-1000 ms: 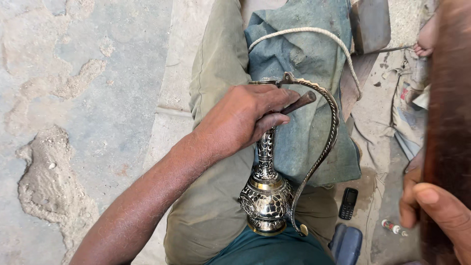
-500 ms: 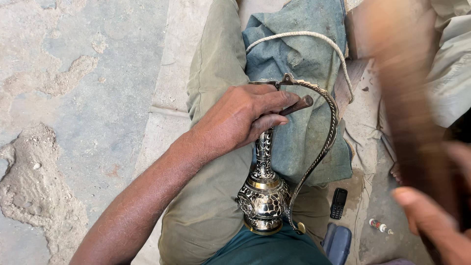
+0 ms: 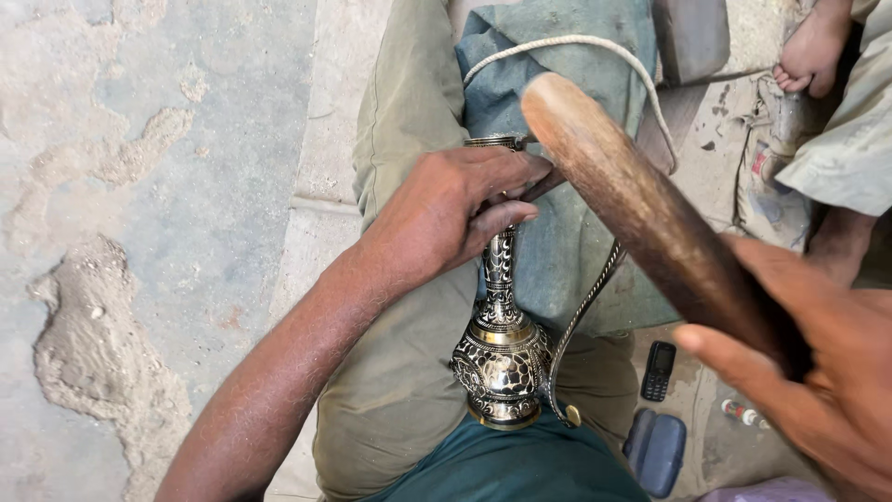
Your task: The person holds a decorative metal vessel with a curved handle and repeatedly strikes it with a wooden mallet. The person rotates the vessel to work on different sections of the handle and neck while seated on the floor.
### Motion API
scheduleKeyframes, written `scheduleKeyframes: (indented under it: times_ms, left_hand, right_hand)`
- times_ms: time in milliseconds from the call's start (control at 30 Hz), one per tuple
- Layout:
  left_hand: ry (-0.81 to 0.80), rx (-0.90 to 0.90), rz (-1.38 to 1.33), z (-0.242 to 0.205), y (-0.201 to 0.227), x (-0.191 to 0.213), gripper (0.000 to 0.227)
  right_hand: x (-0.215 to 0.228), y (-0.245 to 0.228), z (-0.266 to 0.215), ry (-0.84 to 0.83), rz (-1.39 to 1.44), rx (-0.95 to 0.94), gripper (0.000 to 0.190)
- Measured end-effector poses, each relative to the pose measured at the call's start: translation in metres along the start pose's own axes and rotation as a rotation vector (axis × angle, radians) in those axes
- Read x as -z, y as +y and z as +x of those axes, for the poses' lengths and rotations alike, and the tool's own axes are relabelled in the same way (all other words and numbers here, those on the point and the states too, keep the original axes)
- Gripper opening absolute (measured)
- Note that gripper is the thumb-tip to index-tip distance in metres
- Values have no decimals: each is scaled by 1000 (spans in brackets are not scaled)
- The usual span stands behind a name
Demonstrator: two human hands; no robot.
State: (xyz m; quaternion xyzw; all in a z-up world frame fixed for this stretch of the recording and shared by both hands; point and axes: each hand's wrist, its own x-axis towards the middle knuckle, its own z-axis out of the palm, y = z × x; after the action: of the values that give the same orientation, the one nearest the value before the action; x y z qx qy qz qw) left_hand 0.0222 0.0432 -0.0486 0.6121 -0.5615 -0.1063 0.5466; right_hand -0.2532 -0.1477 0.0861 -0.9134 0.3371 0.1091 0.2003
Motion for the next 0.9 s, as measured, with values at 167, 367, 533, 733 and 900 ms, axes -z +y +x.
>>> scheduleKeyframes:
  times_ms: [167, 367, 533, 733, 900]
  left_hand:
    - [228, 280, -190, -21, 12, -1, 29]
    - [371, 643, -472, -29, 19, 5, 32]
    - [156, 689, -215, -5, 28, 12, 31]
    - [-232, 311, 95, 11, 52, 14, 32]
    - [-238, 386, 97, 19, 56, -11, 34]
  right_hand:
    - [-31, 57, -8, 64, 477, -211, 58]
    - [-64, 86, -20, 53, 811, -81, 57]
    - [-86, 98, -11, -58, 1001, -182, 53]
    - [-118, 149, -6, -41, 1025, -2, 43]
    - [-125, 165, 14, -387, 1788, 15, 34]
